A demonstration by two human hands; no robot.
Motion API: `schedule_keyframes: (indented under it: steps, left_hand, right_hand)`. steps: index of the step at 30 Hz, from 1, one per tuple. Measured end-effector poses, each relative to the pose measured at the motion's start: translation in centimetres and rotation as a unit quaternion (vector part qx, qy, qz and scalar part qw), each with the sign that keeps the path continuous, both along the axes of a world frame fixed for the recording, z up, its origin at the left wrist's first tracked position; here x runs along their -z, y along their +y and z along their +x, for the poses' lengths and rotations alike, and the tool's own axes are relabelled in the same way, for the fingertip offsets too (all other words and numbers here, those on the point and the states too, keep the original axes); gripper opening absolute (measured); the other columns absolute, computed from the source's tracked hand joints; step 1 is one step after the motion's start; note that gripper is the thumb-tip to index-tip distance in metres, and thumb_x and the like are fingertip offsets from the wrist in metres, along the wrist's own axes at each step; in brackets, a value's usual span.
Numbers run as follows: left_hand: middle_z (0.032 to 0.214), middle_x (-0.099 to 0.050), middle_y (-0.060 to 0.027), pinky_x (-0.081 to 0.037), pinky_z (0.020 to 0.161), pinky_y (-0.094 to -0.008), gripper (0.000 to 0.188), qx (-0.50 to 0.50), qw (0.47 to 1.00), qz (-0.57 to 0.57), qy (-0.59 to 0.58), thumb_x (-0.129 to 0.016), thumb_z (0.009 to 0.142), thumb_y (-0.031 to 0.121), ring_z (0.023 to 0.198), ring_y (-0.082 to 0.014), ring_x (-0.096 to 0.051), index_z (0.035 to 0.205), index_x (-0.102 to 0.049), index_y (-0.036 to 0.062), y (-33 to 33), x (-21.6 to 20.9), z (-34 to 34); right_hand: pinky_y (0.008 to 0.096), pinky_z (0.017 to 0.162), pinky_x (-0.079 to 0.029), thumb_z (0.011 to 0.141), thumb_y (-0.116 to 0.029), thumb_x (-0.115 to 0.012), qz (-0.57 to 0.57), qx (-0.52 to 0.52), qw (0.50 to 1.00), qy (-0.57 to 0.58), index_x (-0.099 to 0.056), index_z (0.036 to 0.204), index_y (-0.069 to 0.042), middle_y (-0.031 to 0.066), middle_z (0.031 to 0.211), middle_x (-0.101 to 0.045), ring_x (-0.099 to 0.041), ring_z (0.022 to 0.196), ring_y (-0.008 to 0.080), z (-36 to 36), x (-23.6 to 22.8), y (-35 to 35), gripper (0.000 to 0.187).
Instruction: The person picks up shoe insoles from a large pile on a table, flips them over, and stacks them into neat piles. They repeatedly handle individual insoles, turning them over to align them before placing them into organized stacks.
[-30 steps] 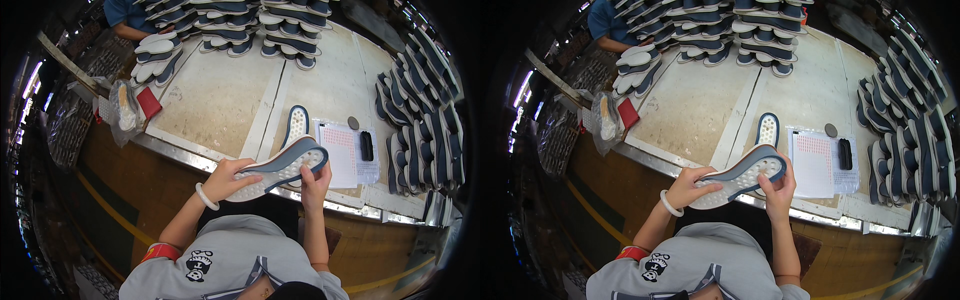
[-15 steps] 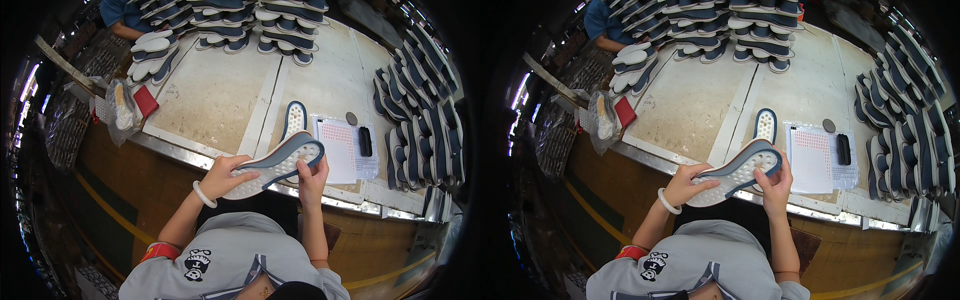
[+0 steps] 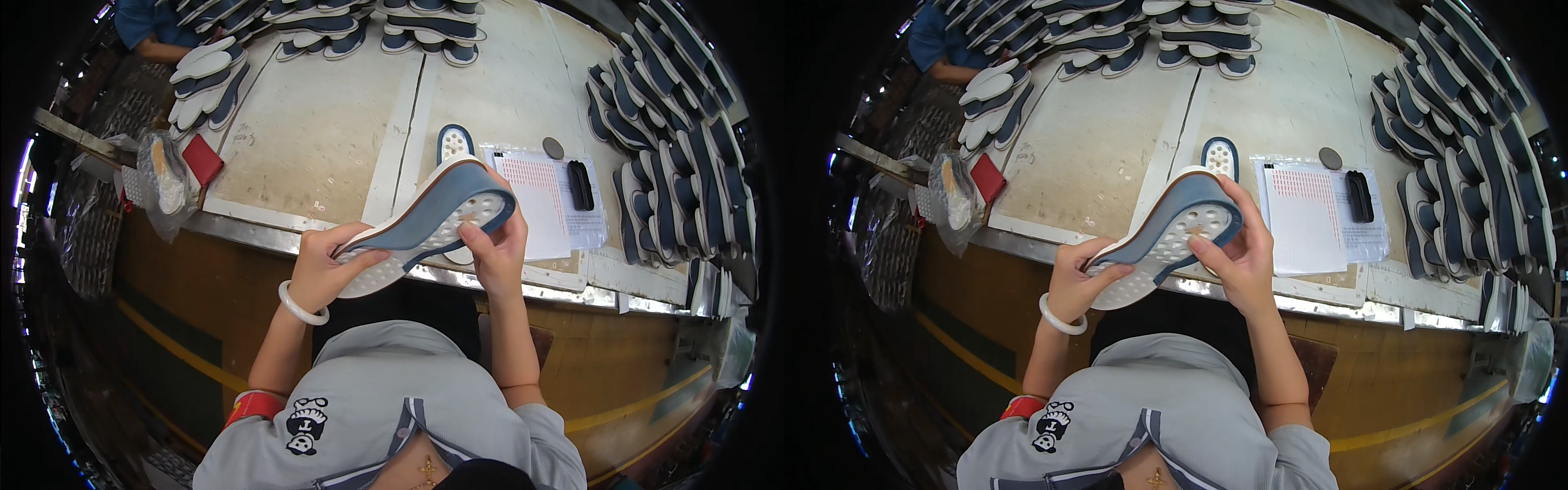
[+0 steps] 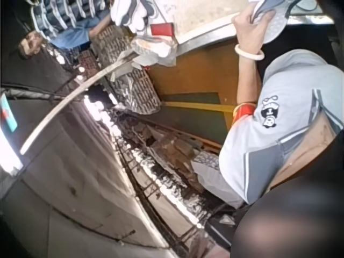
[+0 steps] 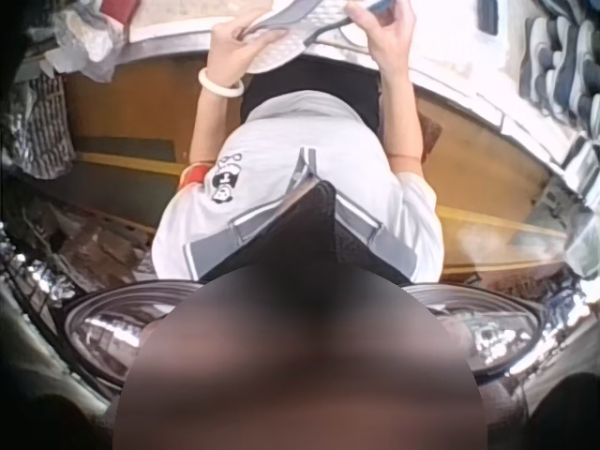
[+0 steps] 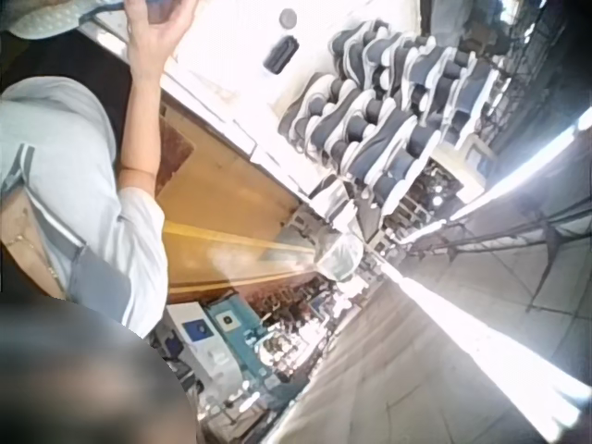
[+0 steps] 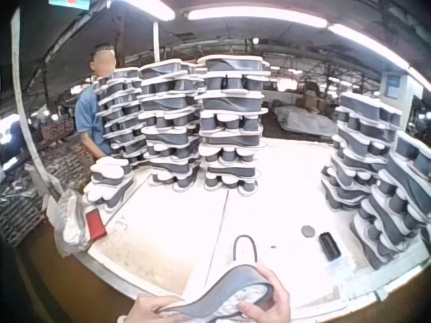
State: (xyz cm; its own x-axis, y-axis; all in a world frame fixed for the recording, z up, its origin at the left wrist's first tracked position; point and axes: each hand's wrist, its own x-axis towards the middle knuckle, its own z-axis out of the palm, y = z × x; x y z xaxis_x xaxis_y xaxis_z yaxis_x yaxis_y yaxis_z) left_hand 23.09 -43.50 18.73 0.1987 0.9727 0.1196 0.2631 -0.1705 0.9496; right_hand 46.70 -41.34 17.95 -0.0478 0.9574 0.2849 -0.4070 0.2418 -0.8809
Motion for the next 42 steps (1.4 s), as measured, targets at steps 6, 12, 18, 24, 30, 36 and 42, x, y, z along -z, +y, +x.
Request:
schedule_keyframes:
  steps: [6,12,18,24,30,36,42]
  left_hand:
    - [0.085,-0.076,-0.0111,-0.051,0.069,-0.0226,0.023,0.006,0.998,0.040,0.054,-0.080,0.079,0.001,0.075,-0.0100,-0.069,0.100,-0.074,-0.0049,-0.7,-1.8,-0.4]
    - [0.085,-0.075,-0.0096,-0.051,0.070,-0.0222,0.023,0.000,0.999,0.017,0.027,-0.080,0.077,-0.002,0.075,-0.0097,-0.068,0.098,-0.073,-0.0062,-0.9,-2.1,-0.3]
    - [0.087,-0.076,-0.0107,-0.051,0.070,-0.0226,0.026,0.002,1.000,-0.007,0.020,-0.082,0.078,0.004,0.075,-0.0091,-0.067,0.101,-0.074,-0.0050,-0.6,-1.5,-0.3]
    - [0.086,-0.076,-0.0111,-0.051,0.066,-0.0230,0.028,0.001,1.000,-0.003,0.016,-0.082,0.082,0.014,0.072,-0.0078,-0.067,0.104,-0.075,-0.0014,-0.2,-0.5,-0.3]
    - [0.082,-0.074,-0.0082,-0.049,0.066,-0.0234,0.025,-0.016,0.999,-0.040,-0.006,-0.082,0.082,0.013,0.071,-0.0074,-0.062,0.099,-0.074,-0.0034,0.2,0.6,0.0]
    - [0.085,-0.076,-0.0115,-0.051,0.066,-0.0223,0.025,-0.027,1.000,-0.013,-0.002,-0.083,0.080,0.009,0.072,-0.0099,-0.069,0.100,-0.075,-0.0030,-0.2,0.7,0.2]
    - [0.091,-0.076,-0.0091,-0.051,0.075,-0.0231,0.024,-0.020,0.999,-0.022,0.019,-0.079,0.079,-0.002,0.082,-0.0100,-0.068,0.102,-0.074,-0.0056,-0.5,0.0,0.1]
  right_hand:
    - [0.0366,0.107,-0.043,0.081,-0.012,-0.079,-0.027,-0.033,0.998,0.036,-0.036,0.149,0.008,0.0159,0.139,-0.053,-0.054,0.126,0.0223,0.6,1.1,0.4,0.083]
    - [0.0362,0.109,-0.040,0.078,-0.021,-0.083,-0.042,-0.022,0.998,0.040,-0.038,0.147,0.008,0.0152,0.138,-0.053,-0.053,0.127,0.0227,0.5,1.7,0.5,0.087]
    - [0.0354,0.107,-0.042,0.077,-0.022,-0.082,-0.054,0.011,0.998,0.014,-0.045,0.142,0.008,0.0131,0.134,-0.055,-0.054,0.124,0.0218,0.2,2.2,0.7,0.080]
    - [0.0346,0.106,-0.043,0.079,-0.017,-0.079,-0.088,0.014,0.996,0.007,-0.045,0.141,0.006,0.0119,0.133,-0.055,-0.055,0.122,0.0200,0.3,2.7,0.7,0.075]
    - [0.0334,0.105,-0.043,0.085,-0.009,-0.075,-0.115,-0.016,0.993,0.015,-0.045,0.142,0.001,0.0089,0.128,-0.058,-0.057,0.118,0.0172,0.3,2.3,0.9,0.065]
    - [0.0356,0.109,-0.040,0.083,-0.009,-0.077,-0.101,-0.039,0.994,0.034,-0.038,0.149,0.003,0.0130,0.138,-0.053,-0.051,0.127,0.0205,0.8,2.3,0.6,0.077]
    - [0.0359,0.109,-0.040,0.079,-0.013,-0.081,-0.056,-0.043,0.996,0.055,-0.038,0.148,0.003,0.0133,0.138,-0.052,-0.051,0.128,0.0209,1.1,2.2,0.3,0.083]
